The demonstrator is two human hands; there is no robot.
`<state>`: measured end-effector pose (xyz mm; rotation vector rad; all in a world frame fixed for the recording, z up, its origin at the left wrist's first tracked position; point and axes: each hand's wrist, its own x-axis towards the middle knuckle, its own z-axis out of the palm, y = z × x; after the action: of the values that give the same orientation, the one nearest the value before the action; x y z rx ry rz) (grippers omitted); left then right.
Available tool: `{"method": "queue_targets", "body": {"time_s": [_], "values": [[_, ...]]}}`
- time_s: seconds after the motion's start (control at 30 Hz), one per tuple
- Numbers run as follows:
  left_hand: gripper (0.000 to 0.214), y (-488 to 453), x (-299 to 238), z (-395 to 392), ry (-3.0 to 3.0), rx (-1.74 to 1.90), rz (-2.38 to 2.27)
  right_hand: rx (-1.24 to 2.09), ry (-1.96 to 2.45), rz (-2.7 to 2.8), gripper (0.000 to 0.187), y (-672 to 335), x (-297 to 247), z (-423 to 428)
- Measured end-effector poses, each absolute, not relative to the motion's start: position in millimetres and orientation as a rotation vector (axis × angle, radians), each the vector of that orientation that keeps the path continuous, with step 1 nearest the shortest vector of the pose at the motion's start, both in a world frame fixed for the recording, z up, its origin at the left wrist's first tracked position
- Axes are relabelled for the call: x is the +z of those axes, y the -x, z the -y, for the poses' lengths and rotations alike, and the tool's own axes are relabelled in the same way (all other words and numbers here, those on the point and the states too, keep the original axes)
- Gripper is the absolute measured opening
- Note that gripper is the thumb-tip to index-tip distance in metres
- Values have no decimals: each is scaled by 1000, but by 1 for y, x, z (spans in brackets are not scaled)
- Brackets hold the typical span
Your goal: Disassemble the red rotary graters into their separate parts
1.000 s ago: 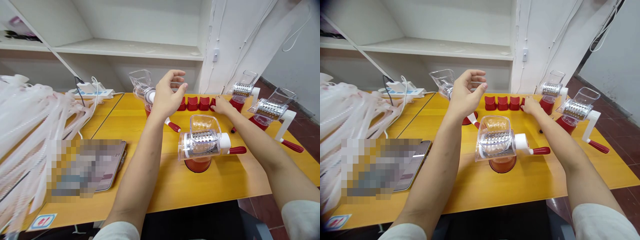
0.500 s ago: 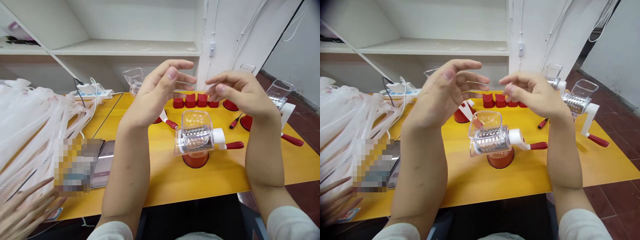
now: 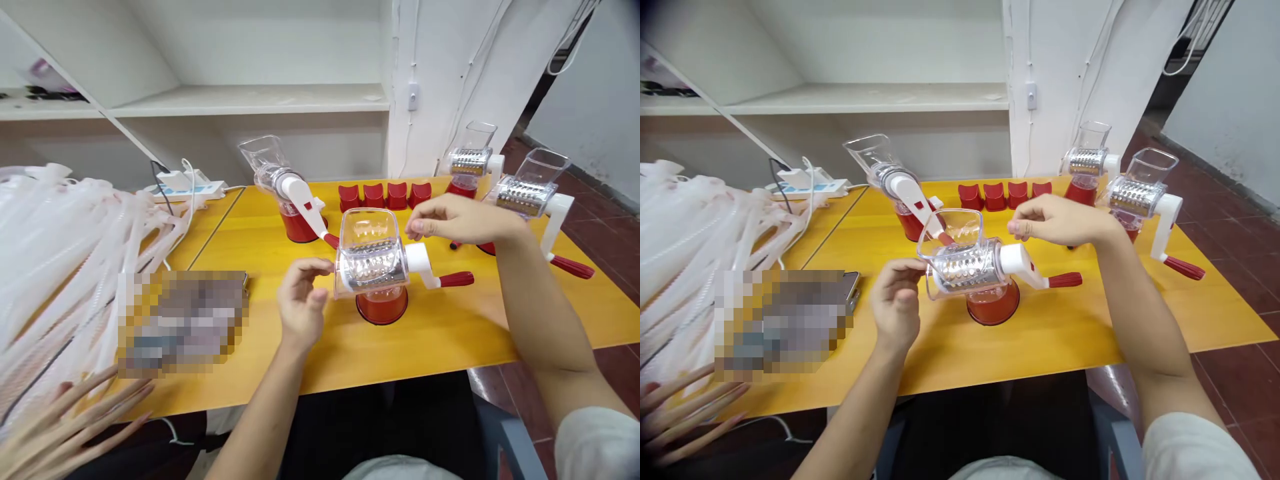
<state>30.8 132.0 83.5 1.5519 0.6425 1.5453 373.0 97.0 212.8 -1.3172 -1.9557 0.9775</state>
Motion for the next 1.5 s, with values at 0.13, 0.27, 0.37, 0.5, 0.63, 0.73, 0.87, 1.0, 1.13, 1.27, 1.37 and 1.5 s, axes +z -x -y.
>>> {"method": "queue_targets", "body": {"time_s": [0.13,0.27,0.37,0.5,0.63,0.73,0.87,1.0,1.13,1.27,1.37,1.5], "values": [[44,-38,80,-124,-1828,1295,-657,1320,1164,1814,74,-379,147,-96],[45,-42,104,-141,-1718,1109,-583,1781,879,1518,96,-362,103,-90],[47,-40,120,-168,-1663,938,-471,1881,725,1467,102,-347,92,-88],[56,-41,123,-195,-1599,908,-448,1813,663,1365,84,-325,83,-85],[60,-43,112,-196,-1552,1061,-506,1666,655,1275,75,-311,76,-83],[62,-42,103,-191,-1556,1114,-545,1611,661,1281,72,-308,75,-82],[66,-41,93,-191,-1559,1155,-575,1627,673,1267,73,-309,79,-80],[67,-41,85,-195,-1537,1196,-553,1659,638,1290,70,-311,80,-79],[60,-42,81,-195,-1507,1207,-517,1713,590,1291,65,-316,80,-78],[57,-43,83,-194,-1469,1220,-517,1752,544,1315,60,-322,82,-76],[58,-43,84,-194,-1430,1238,-503,1762,541,1341,58,-329,82,-77],[65,-43,82,-200,-1350,1271,-493,1782,605,1336,62,-346,77,-79]]}}
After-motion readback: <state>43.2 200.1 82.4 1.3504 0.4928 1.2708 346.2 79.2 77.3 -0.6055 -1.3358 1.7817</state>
